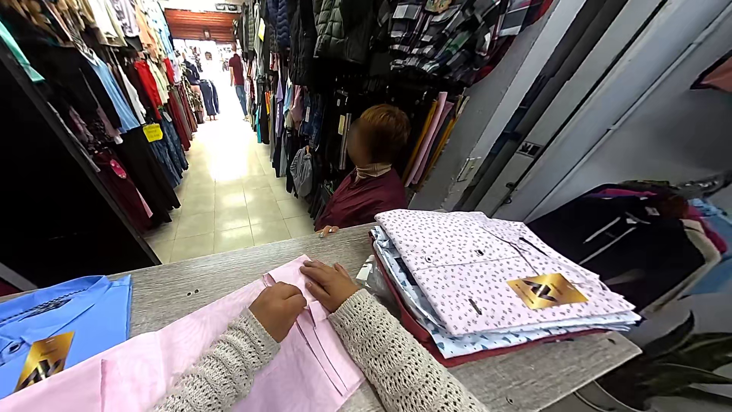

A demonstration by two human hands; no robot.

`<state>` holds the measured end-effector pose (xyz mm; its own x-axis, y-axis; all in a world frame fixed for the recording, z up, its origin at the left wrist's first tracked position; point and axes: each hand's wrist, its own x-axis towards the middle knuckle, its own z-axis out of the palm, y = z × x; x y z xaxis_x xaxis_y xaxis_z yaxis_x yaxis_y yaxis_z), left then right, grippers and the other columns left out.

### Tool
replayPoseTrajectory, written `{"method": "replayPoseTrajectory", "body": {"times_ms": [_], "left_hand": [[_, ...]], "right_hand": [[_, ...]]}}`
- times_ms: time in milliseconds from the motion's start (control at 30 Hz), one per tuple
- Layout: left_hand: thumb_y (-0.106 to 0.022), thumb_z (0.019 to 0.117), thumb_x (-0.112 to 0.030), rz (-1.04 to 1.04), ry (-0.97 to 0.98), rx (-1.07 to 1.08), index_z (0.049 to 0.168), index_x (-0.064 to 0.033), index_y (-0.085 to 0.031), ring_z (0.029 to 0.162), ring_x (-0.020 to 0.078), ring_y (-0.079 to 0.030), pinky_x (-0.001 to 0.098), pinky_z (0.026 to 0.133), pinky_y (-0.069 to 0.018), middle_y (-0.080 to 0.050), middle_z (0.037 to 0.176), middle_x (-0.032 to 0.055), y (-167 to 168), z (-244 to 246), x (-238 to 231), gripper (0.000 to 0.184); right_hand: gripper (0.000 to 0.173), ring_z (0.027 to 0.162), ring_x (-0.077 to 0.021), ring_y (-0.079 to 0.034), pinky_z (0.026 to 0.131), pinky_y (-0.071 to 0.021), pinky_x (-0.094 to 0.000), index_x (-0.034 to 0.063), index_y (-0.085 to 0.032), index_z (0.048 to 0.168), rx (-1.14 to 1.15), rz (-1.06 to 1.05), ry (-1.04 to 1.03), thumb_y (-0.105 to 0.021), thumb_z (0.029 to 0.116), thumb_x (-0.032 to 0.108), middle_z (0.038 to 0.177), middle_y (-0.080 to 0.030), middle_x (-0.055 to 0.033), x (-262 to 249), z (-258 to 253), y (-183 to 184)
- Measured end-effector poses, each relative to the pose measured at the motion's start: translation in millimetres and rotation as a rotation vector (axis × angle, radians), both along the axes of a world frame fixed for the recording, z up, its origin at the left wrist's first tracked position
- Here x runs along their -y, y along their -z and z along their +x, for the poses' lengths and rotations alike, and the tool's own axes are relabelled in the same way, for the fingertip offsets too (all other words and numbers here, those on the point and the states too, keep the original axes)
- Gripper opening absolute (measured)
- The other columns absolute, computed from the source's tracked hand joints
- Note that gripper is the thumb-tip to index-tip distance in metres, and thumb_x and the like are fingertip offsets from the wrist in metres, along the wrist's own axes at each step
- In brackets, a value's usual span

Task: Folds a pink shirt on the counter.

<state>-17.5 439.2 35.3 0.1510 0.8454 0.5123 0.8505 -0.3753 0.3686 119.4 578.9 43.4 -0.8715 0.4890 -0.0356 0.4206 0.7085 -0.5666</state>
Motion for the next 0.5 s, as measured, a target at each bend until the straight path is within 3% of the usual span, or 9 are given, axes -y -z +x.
{"method": "replayPoseTrajectory", "body": {"times_ms": [133,200,233,267,300,333,367,433,500], "left_hand": [[-0.053,0.0949,0.0,-0.159,0.071,0.002,0.094,0.0106,-0.071,0.102,0.0455,-0.07,0.0549,0.093,-0.0529,-0.072,0.102,0.0279,-9.8,-1.3,4.0,0.021],[-0.053,0.0966,-0.005,-0.112,-0.027,0.005,0.096,0.011,-0.072,0.102,0.0455,-0.07,0.0567,0.091,-0.0536,-0.073,0.103,0.028,-7.7,3.1,3.9,0.024],[-0.053,0.099,-0.01,-0.125,-0.131,0.0,0.106,0.011,-0.071,0.111,0.0459,-0.068,0.0592,0.096,-0.0511,-0.071,0.114,0.0285,-6.8,7.7,3.5,0.028],[-0.054,0.1011,-0.018,-0.21,-0.242,-0.006,0.123,0.0089,-0.067,0.127,0.0452,-0.06,0.0617,0.106,-0.0435,-0.064,0.132,0.0277,-8.7,12.8,3.5,0.037],[-0.053,0.1031,-0.029,-0.379,-0.329,-0.014,0.142,0.0044,-0.055,0.143,0.042,-0.044,0.0624,0.116,-0.0296,-0.049,0.151,0.0248,-13.8,16.8,3.5,0.051],[-0.05,0.1048,-0.04,-0.586,-0.381,-0.023,0.156,-0.0008,-0.037,0.154,0.0372,-0.025,0.0618,0.122,-0.0146,-0.03,0.164,0.0206,-20.9,18.5,2.3,0.065],[-0.046,0.1051,-0.047,-0.725,-0.409,-0.026,0.161,-0.0031,-0.024,0.157,0.0341,-0.014,0.0609,0.123,-0.0061,-0.019,0.169,0.0181,-25.1,18.8,0.3,0.074],[-0.045,0.1044,-0.051,-0.805,-0.427,-0.028,0.162,-0.0019,-0.016,0.158,0.0321,-0.009,0.0594,0.124,-0.0032,-0.014,0.17,0.0172,-26.2,18.8,-1.0,0.081],[-0.044,0.1044,-0.051,-0.799,-0.418,-0.03,0.162,-0.0003,-0.016,0.158,0.0326,-0.01,0.0599,0.124,-0.0034,-0.014,0.17,0.0181,-25.8,18.7,-1.1,0.082]], "right_hand": [[0.047,0.156,-0.0266,-0.023,0.123,-0.0092,-0.0612,0.0151,-0.045,0.155,0.117,0.05,0.013,-0.038,0.11,0.025,0.165,-0.036,-0.0049,2.1,-1.9,-1.2],[0.049,0.157,-0.0265,-0.019,0.123,-0.0068,-0.0619,0.0188,-0.04,0.158,0.182,0.064,0.02,-0.036,0.1105,0.027,0.167,-0.031,-0.0023,4.8,-2.6,-3.8],[0.049,0.157,-0.0268,-0.017,0.122,-0.0056,-0.0629,0.02,-0.039,0.159,0.202,0.065,0.025,-0.035,0.1105,0.029,0.168,-0.029,-0.0015,5.6,-3.1,-5.1],[0.05,0.158,-0.027,-0.016,0.122,-0.0041,-0.0639,0.0206,-0.037,0.16,0.22,0.064,0.026,-0.035,0.1105,0.03,0.168,-0.028,-0.001,6.2,-3.4,-6.3],[0.051,0.158,-0.0267,-0.014,0.122,-0.0028,-0.0642,0.0214,-0.035,0.16,0.237,0.059,0.027,-0.034,0.1107,0.031,0.169,-0.026,-0.0002,6.6,-3.8,-7.5],[0.051,0.158,-0.026,-0.013,0.122,-0.002,-0.0639,0.0222,-0.034,0.161,0.247,0.052,0.027,-0.034,0.1107,0.032,0.169,-0.025,0.0007,6.7,-4.1,-8.5],[0.051,0.158,-0.0256,-0.014,0.122,-0.0024,-0.0633,0.0224,-0.035,0.16,0.238,0.045,0.028,-0.035,0.1106,0.032,0.169,-0.025,0.0006,6.1,-3.9,-8.8],[0.049,0.155,-0.0282,-0.025,0.123,-0.0119,-0.0596,0.0165,-0.043,0.156,0.126,0.035,0.051,-0.041,0.1091,0.03,0.166,-0.032,-0.0064,1.7,-1.3,-4.8],[0.048,0.143,-0.0359,-0.045,0.119,-0.0318,-0.0534,0.0008,-0.05,0.148,-0.031,0.048,0.122,-0.049,0.1069,0.025,0.153,-0.048,-0.0215,-6.7,3.6,-4.2]]}}
